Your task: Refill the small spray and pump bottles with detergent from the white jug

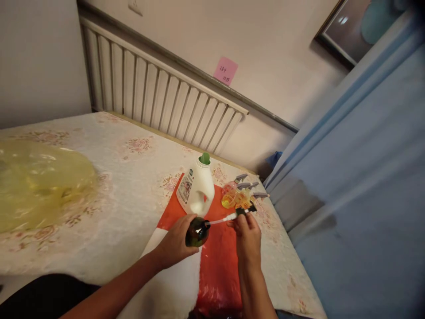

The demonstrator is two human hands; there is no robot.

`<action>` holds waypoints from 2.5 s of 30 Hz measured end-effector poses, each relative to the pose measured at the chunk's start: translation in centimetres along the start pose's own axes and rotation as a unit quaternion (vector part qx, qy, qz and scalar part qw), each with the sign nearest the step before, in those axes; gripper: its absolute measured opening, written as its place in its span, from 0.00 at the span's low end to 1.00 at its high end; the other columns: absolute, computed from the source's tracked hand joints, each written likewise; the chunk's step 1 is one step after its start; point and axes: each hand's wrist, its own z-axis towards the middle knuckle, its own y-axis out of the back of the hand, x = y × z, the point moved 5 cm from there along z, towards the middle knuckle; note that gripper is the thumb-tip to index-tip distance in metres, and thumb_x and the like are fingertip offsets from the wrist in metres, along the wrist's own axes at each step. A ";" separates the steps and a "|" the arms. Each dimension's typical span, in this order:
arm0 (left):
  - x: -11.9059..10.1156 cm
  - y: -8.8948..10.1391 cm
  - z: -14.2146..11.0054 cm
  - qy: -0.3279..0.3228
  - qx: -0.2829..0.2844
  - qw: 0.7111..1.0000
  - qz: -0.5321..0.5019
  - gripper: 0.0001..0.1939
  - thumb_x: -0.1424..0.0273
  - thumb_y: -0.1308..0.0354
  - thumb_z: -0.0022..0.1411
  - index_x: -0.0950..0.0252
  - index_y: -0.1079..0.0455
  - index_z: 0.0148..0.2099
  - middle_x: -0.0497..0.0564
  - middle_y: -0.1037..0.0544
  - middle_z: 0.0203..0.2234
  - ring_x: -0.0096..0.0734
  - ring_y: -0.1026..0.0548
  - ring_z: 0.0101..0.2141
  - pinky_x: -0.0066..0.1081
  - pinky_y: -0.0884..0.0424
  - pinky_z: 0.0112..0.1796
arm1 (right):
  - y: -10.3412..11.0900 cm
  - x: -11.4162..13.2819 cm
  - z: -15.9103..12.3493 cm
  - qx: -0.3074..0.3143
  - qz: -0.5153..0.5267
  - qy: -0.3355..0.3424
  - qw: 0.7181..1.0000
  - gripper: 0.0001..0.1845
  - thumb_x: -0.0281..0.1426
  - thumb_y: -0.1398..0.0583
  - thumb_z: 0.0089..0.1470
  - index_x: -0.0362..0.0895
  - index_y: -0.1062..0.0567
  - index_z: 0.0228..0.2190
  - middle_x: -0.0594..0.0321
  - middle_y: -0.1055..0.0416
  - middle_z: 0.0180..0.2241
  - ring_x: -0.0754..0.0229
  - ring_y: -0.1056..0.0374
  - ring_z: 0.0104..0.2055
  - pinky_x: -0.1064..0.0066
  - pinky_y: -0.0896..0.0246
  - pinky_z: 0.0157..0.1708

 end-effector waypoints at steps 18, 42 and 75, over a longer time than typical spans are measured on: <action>6.4 1.8 1.5 0.077 -0.052 0.991 -0.101 0.41 0.72 0.34 0.46 0.61 0.43 0.62 0.57 0.31 0.57 0.50 0.32 0.56 0.48 0.34 0.56 | 1.7 -1.8 2.7 -0.004 -0.059 0.002 0.998 0.19 0.44 0.32 0.43 0.45 0.24 0.35 0.63 0.24 0.32 0.58 0.27 0.32 0.63 0.27 0.33; 8.0 1.7 1.8 0.141 -0.044 0.977 -0.153 0.45 0.74 0.36 0.43 0.62 0.45 0.64 0.58 0.32 0.58 0.50 0.34 0.58 0.47 0.37 0.58 | 2.2 -10.5 2.0 0.059 -0.478 0.031 0.876 0.22 0.41 0.37 0.45 0.41 0.23 0.41 0.54 0.21 0.36 0.49 0.26 0.39 0.59 0.32 0.43; 10.2 0.0 0.9 0.134 -0.049 0.977 -0.157 0.47 0.74 0.34 0.40 0.60 0.45 0.64 0.58 0.35 0.59 0.50 0.35 0.59 0.47 0.39 0.59 | -14.4 -5.6 14.3 0.087 -0.060 0.018 0.994 0.13 0.31 0.34 0.32 0.44 0.31 0.23 0.75 0.35 0.18 0.67 0.38 0.21 0.73 0.41 0.26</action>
